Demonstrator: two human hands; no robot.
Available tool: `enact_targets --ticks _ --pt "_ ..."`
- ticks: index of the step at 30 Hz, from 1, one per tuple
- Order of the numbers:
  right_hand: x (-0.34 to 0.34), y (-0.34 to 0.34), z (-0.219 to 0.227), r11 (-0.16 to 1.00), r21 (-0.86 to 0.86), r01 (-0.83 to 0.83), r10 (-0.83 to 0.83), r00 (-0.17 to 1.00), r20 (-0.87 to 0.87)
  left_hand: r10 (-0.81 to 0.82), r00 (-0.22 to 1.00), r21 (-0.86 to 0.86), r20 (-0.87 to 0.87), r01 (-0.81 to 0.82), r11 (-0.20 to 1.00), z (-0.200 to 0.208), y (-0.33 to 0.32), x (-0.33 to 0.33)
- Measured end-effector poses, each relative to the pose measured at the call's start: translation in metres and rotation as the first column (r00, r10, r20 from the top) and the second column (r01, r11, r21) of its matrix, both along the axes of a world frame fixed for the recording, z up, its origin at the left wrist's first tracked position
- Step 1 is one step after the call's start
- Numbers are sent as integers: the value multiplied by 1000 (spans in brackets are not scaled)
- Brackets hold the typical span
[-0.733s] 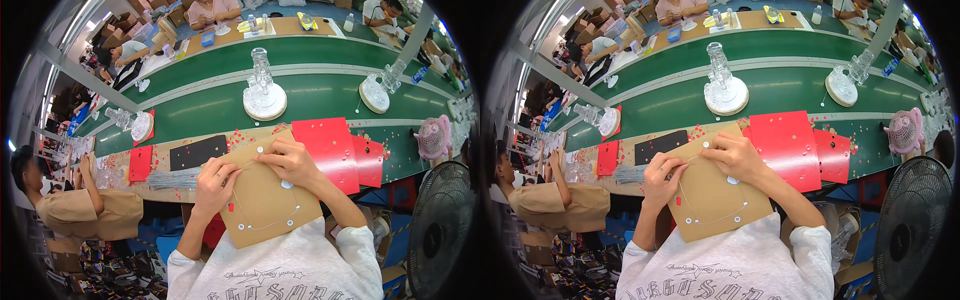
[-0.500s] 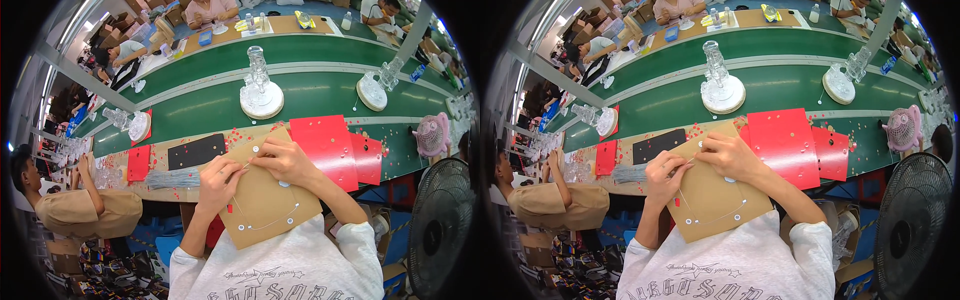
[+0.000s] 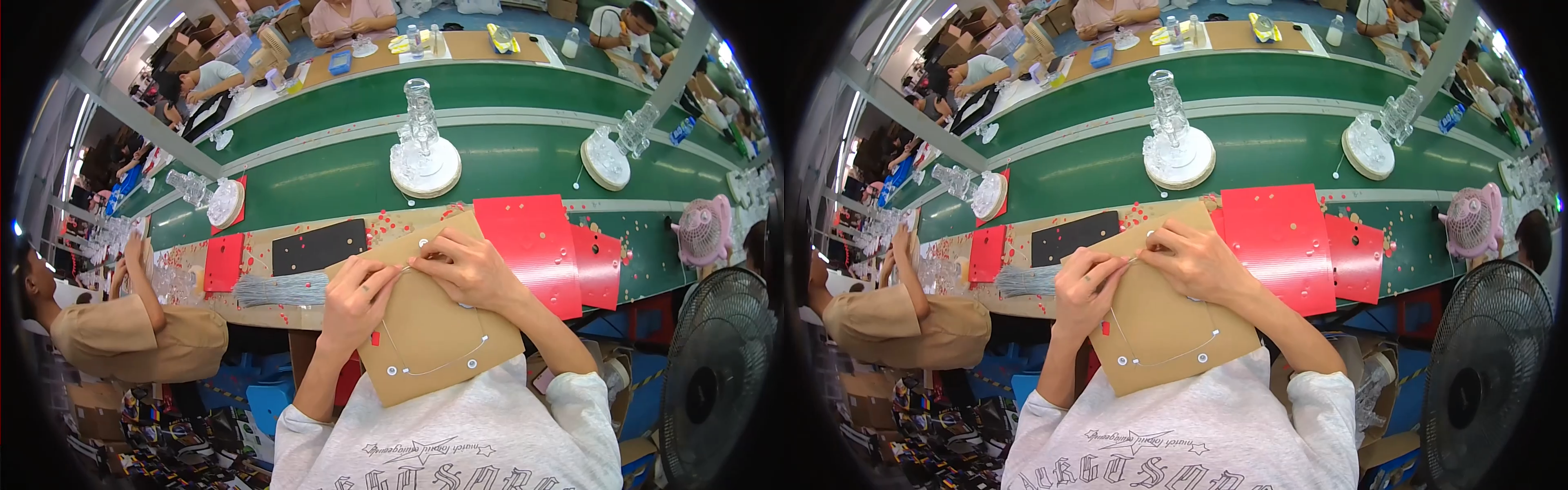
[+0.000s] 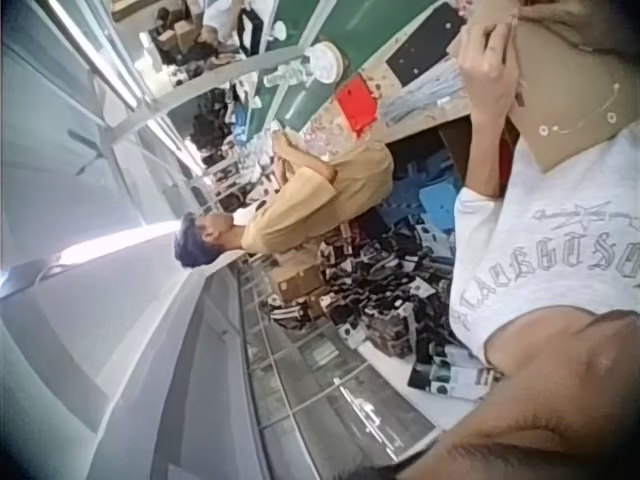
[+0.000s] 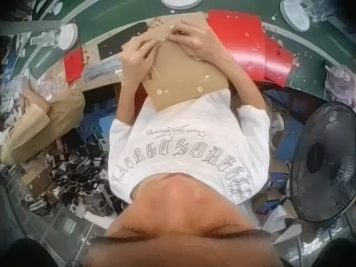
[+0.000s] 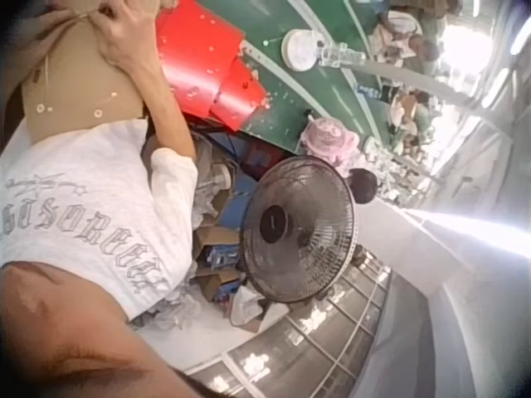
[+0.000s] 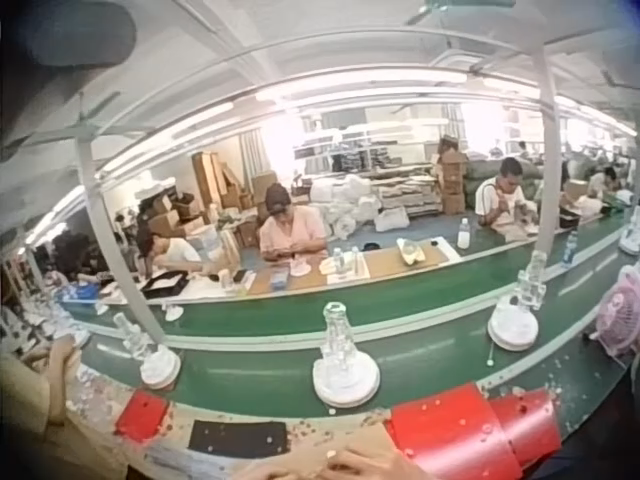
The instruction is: Assembling circular lighting fixture bases by connecting wiring and mounting them into cardboard packaging panels on a production line.
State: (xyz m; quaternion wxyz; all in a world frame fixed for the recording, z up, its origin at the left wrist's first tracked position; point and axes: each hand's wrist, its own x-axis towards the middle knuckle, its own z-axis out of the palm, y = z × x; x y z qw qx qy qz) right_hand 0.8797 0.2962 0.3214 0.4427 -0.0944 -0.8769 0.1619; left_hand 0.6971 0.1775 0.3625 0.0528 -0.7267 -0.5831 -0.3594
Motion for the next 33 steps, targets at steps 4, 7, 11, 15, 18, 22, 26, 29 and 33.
enact_targets --ticks 4,7,11,15,18,22,26,29,33 --pt "-5 0 7 1000 -17 -5 5 1000 -1 6 1000 38 -21 -5 999 -1 1 5" --pt "-8 -4 12 998 56 -36 33 998 46 -14 1000 69 4 14 997 -7 -5 2" --pt "-9 -4 19 989 123 -83 74 994 79 -40 998 83 -39 43 996 -10 -8 -2" --pt "-8 -7 20 987 98 -124 113 987 118 -94 996 -42 5 94 995 -15 3 -5" --pt "-12 -13 26 980 155 -126 101 982 160 -114 993 -137 -7 112 984 -2 8 -10" --pt "-14 -4 25 981 130 -141 118 979 167 -163 898 -70 -409 147 987 3 16 -13" --pt "-13 -1 21 991 17 -135 132 981 141 -234 809 -93 -539 219 971 5 24 -17" --pt "-13 -2 25 989 4 -145 143 979 146 -251 770 -174 -587 183 968 -2 24 -19" --pt "-13 -1 28 991 -17 -129 130 985 111 -228 751 -128 -620 191 973 -6 24 -17"
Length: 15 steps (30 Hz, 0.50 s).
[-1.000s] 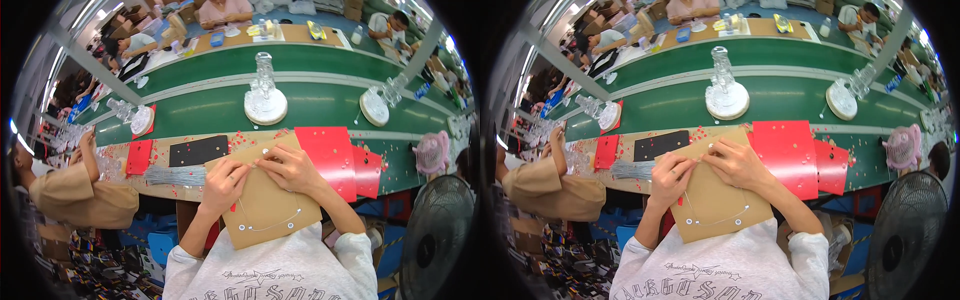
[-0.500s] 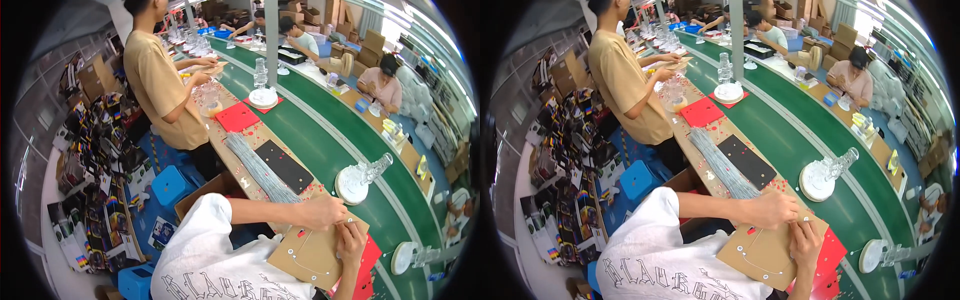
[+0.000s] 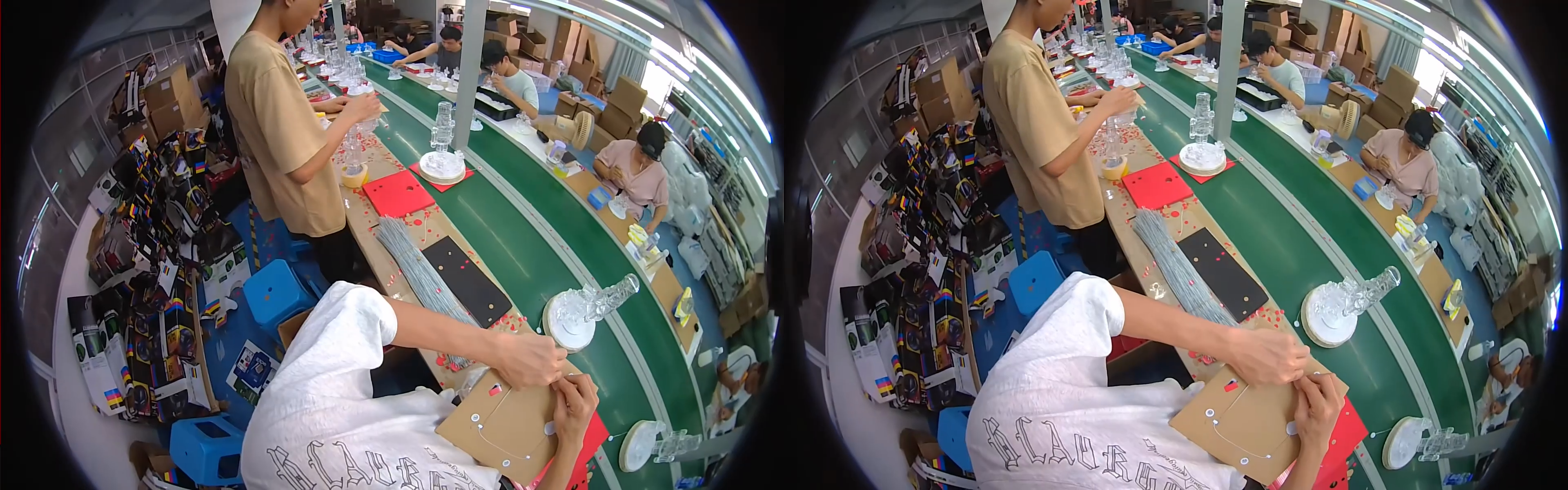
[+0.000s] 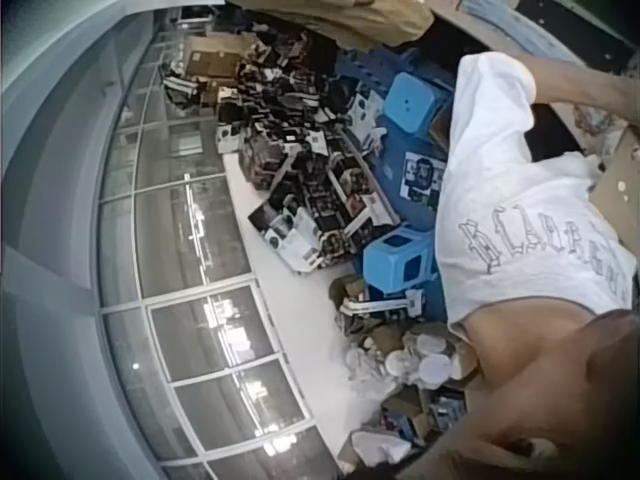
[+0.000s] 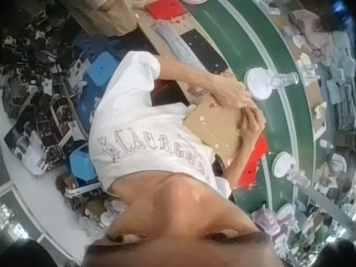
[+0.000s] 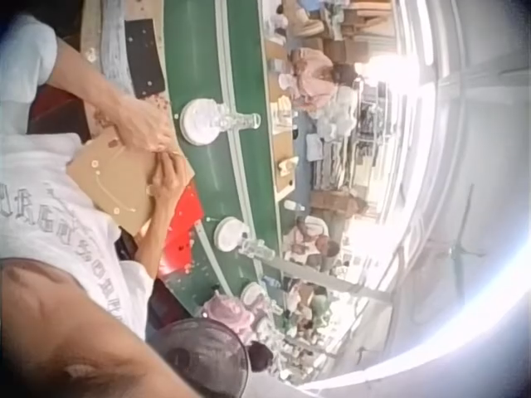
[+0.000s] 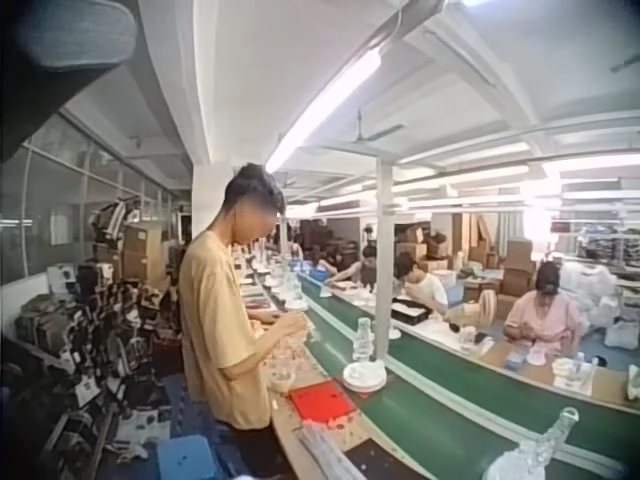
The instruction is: Assembling circular lighting fixture bases by connecting wiring and mounting them into cardboard packaging panels on a production line.
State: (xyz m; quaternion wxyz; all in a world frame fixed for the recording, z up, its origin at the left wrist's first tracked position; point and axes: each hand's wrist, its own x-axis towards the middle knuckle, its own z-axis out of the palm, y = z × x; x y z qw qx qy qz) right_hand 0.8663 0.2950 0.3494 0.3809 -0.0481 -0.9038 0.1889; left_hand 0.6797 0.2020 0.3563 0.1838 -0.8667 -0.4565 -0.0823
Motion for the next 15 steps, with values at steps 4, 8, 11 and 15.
enact_targets --ticks 4,8,11,15 --pt "4 12 2 989 -140 -52 62 996 66 -14 993 43 -116 19 999 2 -5 10" --pt "-2 25 12 944 -303 -130 179 974 141 29 993 134 -113 -14 991 -8 -9 23" --pt "-8 27 22 901 -417 -117 232 944 236 112 983 37 -143 -108 993 -3 -12 38" --pt "-15 39 36 913 -382 -145 300 872 387 214 975 43 -52 -212 976 -21 -12 63"
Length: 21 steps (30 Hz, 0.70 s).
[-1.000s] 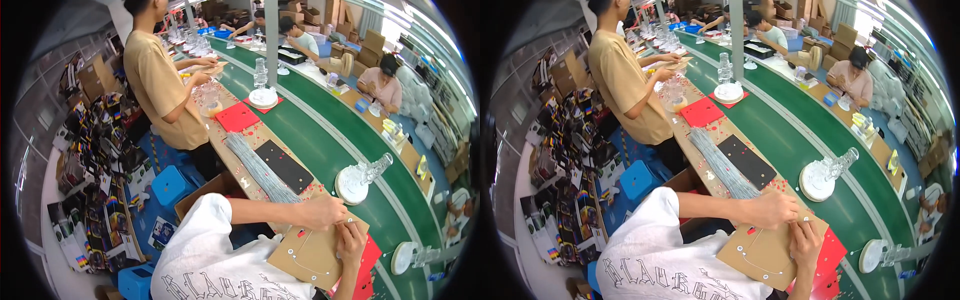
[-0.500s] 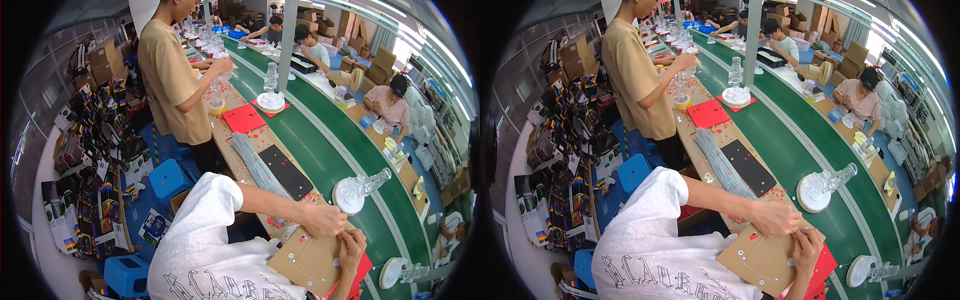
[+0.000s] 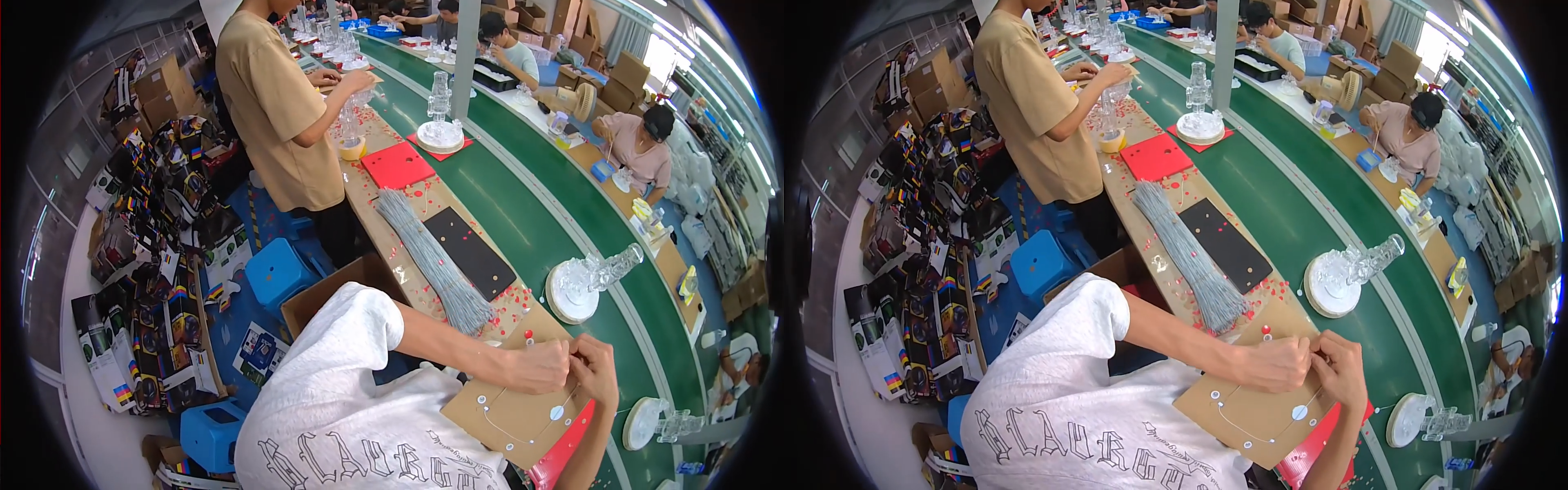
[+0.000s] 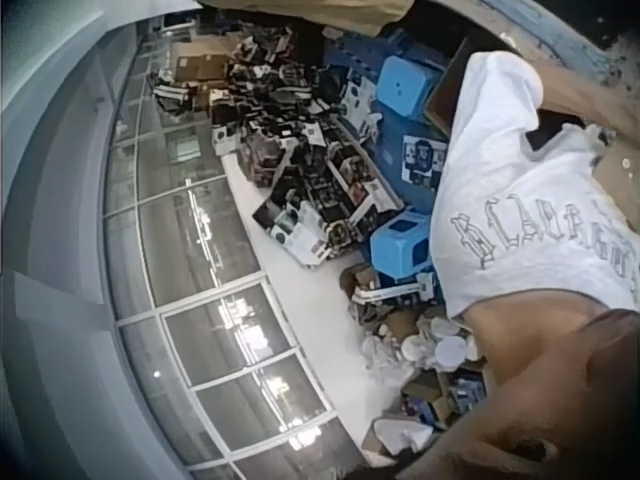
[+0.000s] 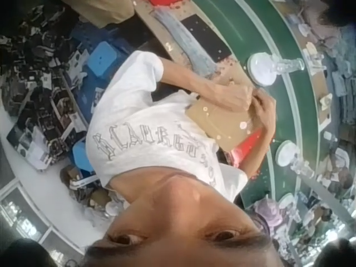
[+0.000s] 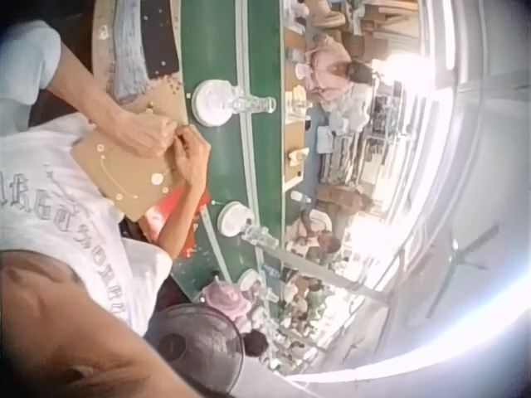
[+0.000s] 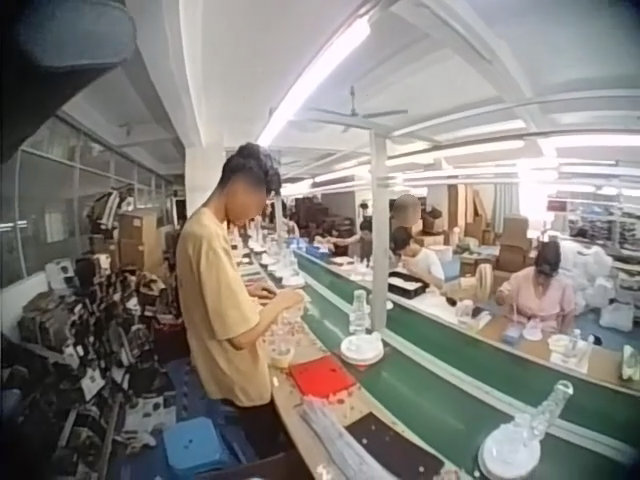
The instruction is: Assembling circular lighting fixture bases by connecting wiring and mounting them into cardboard packaging panels on a production line.
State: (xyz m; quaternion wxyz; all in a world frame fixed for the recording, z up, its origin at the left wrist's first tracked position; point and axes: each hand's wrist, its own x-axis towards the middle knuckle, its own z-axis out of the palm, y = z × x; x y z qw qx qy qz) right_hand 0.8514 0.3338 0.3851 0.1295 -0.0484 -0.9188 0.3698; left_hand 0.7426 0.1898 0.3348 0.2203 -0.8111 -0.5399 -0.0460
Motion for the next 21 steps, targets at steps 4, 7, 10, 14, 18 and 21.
enact_targets --ticks 4,7,10,14,18,21 --pt "-7 9 9 989 -72 -129 138 980 142 212 977 114 -4 -210 971 5 -8 23" --pt "-3 5 12 988 -59 -142 147 986 81 295 955 133 -3 -292 947 6 -10 30" --pt "12 -6 -5 996 -69 48 -51 998 -35 44 962 120 269 -79 990 0 -12 7" --pt "26 -32 -22 941 61 333 -302 907 -294 19 800 85 600 -88 992 37 -24 -22" --pt "36 -42 -43 916 -33 401 -384 846 -371 136 832 -86 537 -106 991 43 -25 -35" --pt "35 -45 -39 911 -65 407 -402 845 -353 129 841 -115 526 -80 990 46 -22 -33"
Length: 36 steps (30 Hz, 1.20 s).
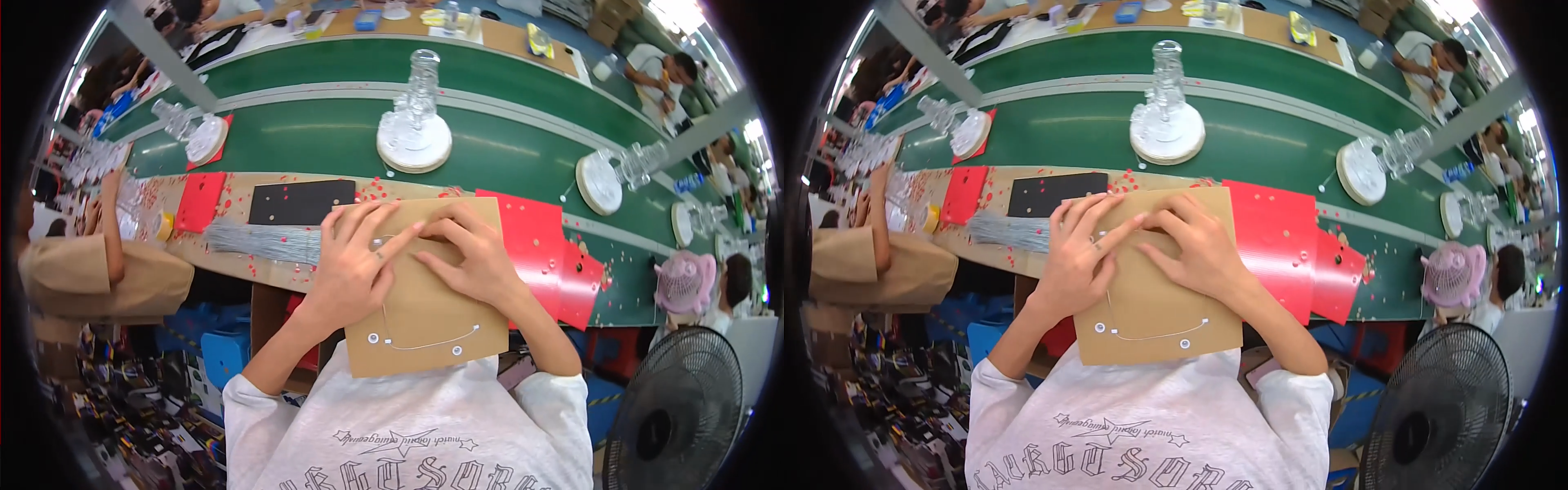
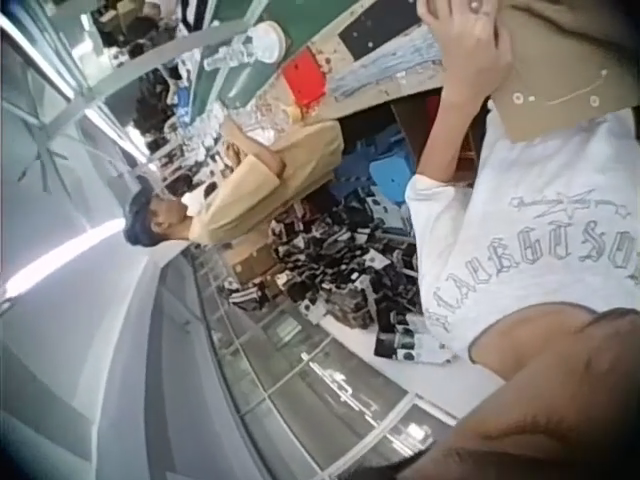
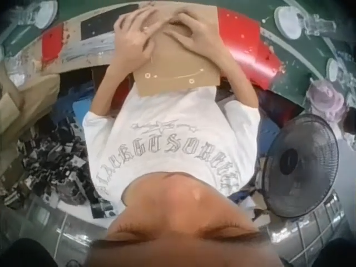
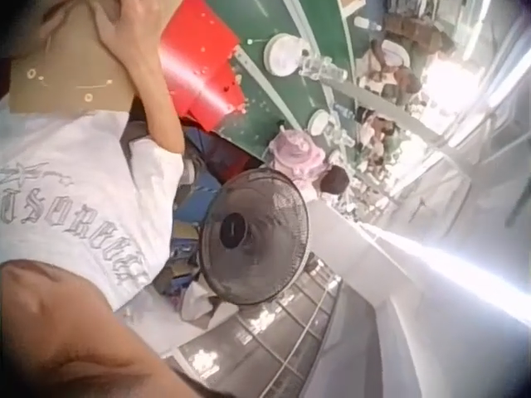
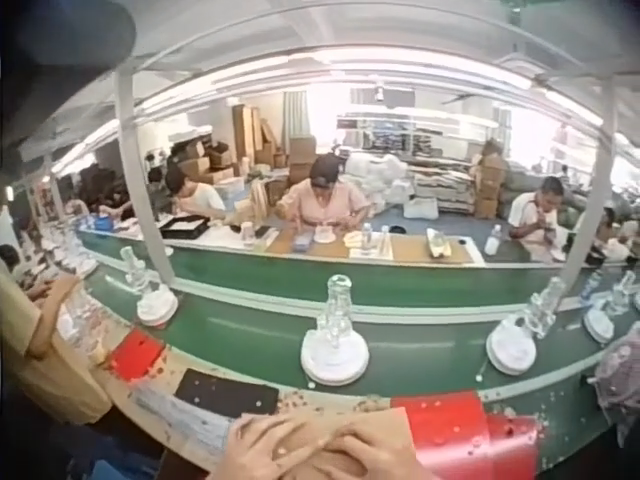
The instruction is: Assembling circular lighting fixture bases by connecting wiring and mounting them into cardboard packaging panels on a production line.
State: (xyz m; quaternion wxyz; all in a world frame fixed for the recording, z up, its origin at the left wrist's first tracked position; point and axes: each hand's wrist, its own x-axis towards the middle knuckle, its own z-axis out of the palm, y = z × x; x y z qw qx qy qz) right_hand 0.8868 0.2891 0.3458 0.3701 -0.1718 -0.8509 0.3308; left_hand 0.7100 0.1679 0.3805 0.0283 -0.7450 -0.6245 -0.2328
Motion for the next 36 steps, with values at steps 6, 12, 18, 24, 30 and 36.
enact_targets --ticks 6,12,18,24,30,36 --pt "-5 -3 -5 992 21 122 -122 992 22 -3 1000 -15 -4 3 1000 -3 5 6" --pt "2 5 -3 996 -24 82 -83 996 -29 1 1000 -22 26 -1 1000 -5 4 9" --pt "10 30 2 992 -92 -89 96 993 76 -24 998 -21 66 25 999 -7 0 9" --pt "-2 60 12 981 -1 -194 194 981 30 -15 995 -37 98 19 999 -6 -1 15" --pt "-16 80 12 871 -411 -270 427 829 361 -11 996 -41 84 15 999 -4 -2 14" --pt "-20 95 22 805 -551 -222 537 668 515 -65 995 -45 70 68 997 -4 6 16"
